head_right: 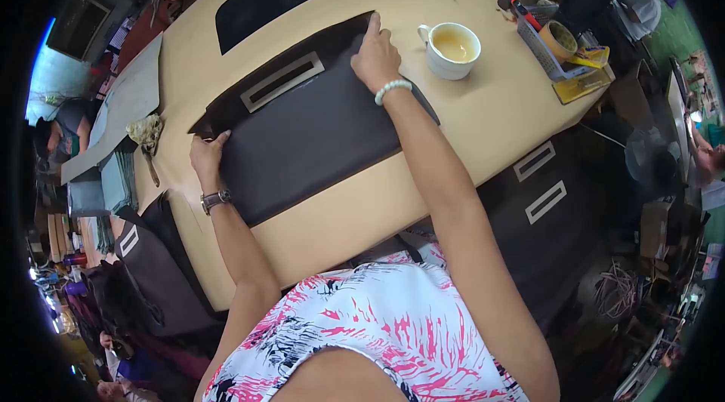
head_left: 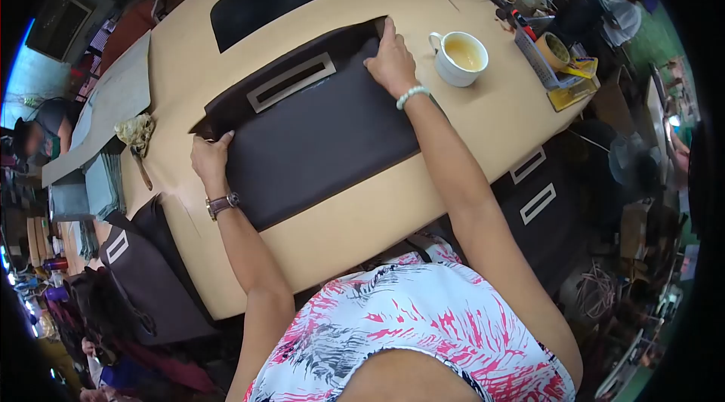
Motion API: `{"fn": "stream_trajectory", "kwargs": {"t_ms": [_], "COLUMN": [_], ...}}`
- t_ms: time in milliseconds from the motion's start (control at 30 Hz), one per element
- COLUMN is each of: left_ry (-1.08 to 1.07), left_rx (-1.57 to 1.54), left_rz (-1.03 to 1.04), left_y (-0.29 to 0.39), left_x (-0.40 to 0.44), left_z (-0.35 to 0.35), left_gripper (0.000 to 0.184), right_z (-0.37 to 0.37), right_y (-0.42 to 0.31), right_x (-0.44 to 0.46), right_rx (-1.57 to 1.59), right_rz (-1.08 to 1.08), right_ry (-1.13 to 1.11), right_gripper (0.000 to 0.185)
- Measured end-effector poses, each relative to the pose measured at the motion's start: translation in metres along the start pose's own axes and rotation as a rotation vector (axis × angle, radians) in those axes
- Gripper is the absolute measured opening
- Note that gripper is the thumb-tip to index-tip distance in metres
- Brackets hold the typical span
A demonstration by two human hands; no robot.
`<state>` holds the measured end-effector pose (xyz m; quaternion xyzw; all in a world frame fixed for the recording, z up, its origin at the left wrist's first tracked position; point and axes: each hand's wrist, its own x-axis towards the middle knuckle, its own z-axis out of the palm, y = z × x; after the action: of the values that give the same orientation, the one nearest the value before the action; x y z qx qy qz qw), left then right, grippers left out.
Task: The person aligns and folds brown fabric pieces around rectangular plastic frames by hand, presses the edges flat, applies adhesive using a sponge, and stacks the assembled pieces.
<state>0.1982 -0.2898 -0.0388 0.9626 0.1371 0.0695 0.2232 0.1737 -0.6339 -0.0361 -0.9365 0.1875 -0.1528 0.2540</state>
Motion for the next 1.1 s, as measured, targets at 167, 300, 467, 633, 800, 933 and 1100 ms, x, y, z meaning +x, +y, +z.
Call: {"fn": "stream_trajectory", "kwargs": {"t_ms": [167, 300, 467, 633, 800, 933, 1100], "left_ry": [0.025, -0.013, -0.131, -0.182, -0.326, -0.541, -0.486], "left_rx": [-0.251, -0.329, -0.356, -0.957, -0.988, -1.028, -1.286], "left_rz": [-0.026, -0.062, 0.099, 0.020, 0.126, 0.236, 0.374], "left_y": [-0.020, -0.040, -0.047, -0.025, -0.033, -0.023, 0.057], "left_x": [0.004, 0.007, 0.020, 0.010, 0.021, 0.022, -0.053], "left_z": [0.004, 0.003, 0.009, 0.004, -0.008, -0.030, -0.099], "left_gripper": [0.074, 0.077, 0.060, 0.059, 0.053, 0.049, 0.050], "right_z": [-0.017, -0.004, 0.008, 0.004, -0.004, -0.011, -0.103], "right_y": [-0.007, 0.010, 0.008, 0.011, 0.002, -0.010, -0.009], "right_x": [0.015, 0.026, 0.024, 0.018, 0.024, 0.016, -0.045], "right_rx": [0.032, 0.067, 0.087, 0.194, 0.270, 0.418, 0.754], "right_rz": [0.179, 0.197, 0.150, 0.098, 0.133, -0.091, -0.492], "right_ry": [-0.088, -0.118, -0.037, -0.051, -0.073, 0.044, 0.483], "right_gripper": [0.106, 0.105, 0.088, 0.083, 0.082, 0.081, 0.077]}}
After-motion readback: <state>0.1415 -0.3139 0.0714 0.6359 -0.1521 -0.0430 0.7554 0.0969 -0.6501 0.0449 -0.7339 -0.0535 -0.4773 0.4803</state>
